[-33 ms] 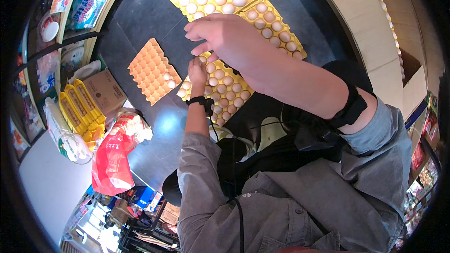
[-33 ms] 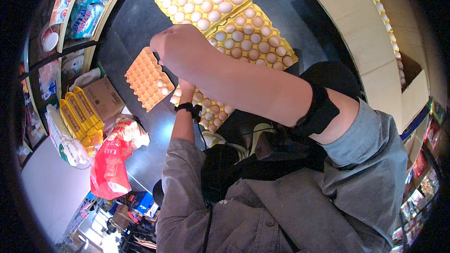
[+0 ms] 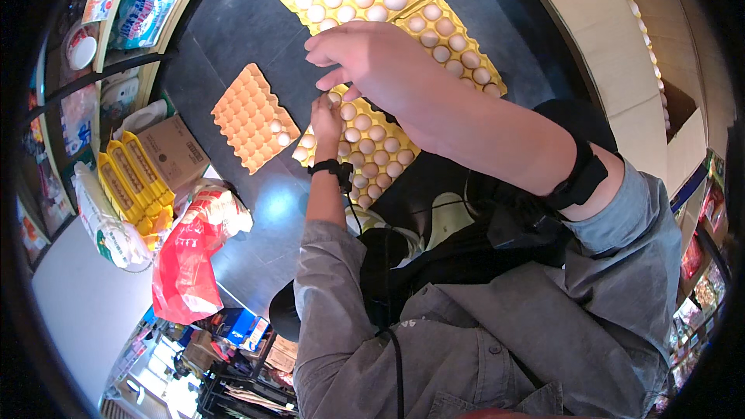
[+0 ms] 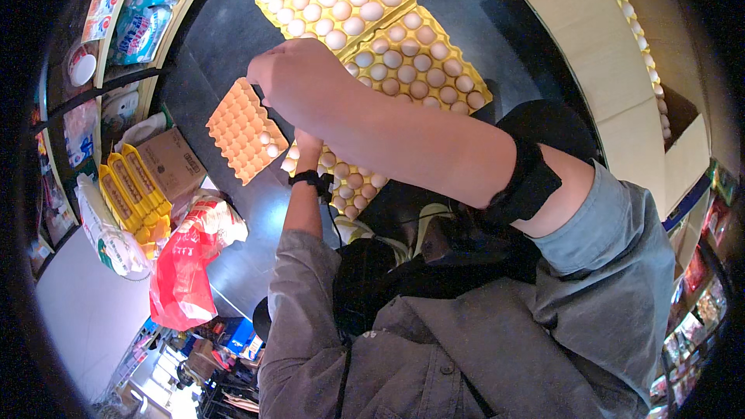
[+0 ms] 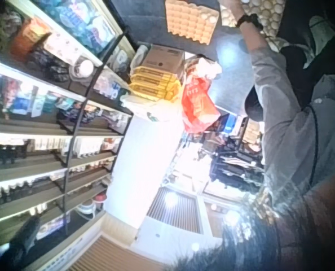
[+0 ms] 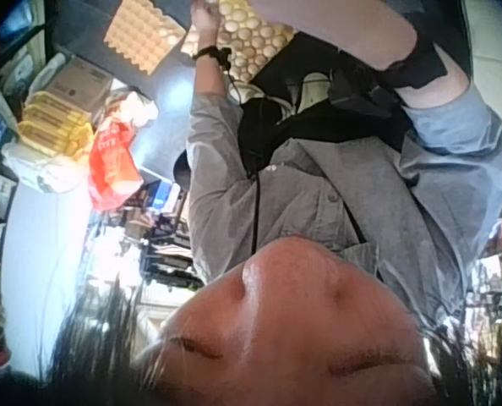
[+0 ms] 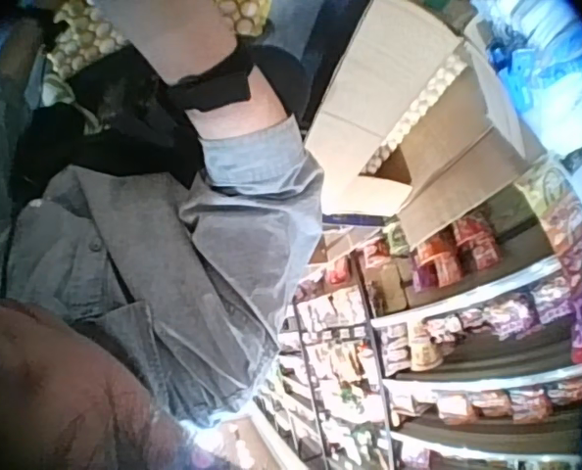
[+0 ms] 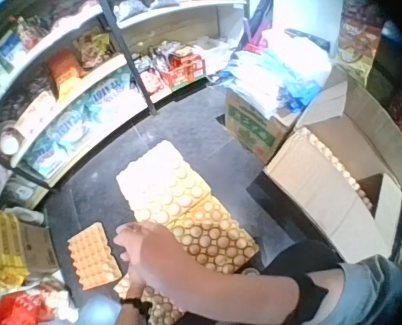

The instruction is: The person sits on the floor and sorts eggs between different cardboard and plastic egg trays by hand.

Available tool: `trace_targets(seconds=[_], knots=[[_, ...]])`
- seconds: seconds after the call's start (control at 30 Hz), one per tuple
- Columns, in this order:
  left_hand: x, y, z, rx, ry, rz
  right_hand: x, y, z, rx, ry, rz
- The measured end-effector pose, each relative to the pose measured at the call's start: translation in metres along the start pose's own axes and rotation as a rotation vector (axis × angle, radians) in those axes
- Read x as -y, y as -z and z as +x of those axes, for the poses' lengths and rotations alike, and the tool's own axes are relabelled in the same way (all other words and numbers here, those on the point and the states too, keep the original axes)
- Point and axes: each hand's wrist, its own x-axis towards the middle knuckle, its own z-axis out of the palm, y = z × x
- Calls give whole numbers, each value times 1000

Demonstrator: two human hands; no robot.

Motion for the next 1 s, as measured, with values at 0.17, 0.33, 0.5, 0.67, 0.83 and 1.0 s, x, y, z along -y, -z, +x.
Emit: trace_targets(seconds=[0.17,0.33,0.5,0.67,0.83,1.0], knots=[[-42,38,-18,-155,159,-541,-18,9,6,-18,222,-121],[-113,118,-64,-47,336,-1376,-30,4,7,52,336,-214],[-180,228,-107,5,229,-1912,-23,-36,-18,402,115,-204],[-197,298,-151,99,92,-2032,-22,-70,-67,555,571,-431],[-211,335,-187,162,173,-2124,-8,-88,-98,579,630,-424],[-214,345,-195,26,207,-1474,-23,-100,-95,518,934,-610]])
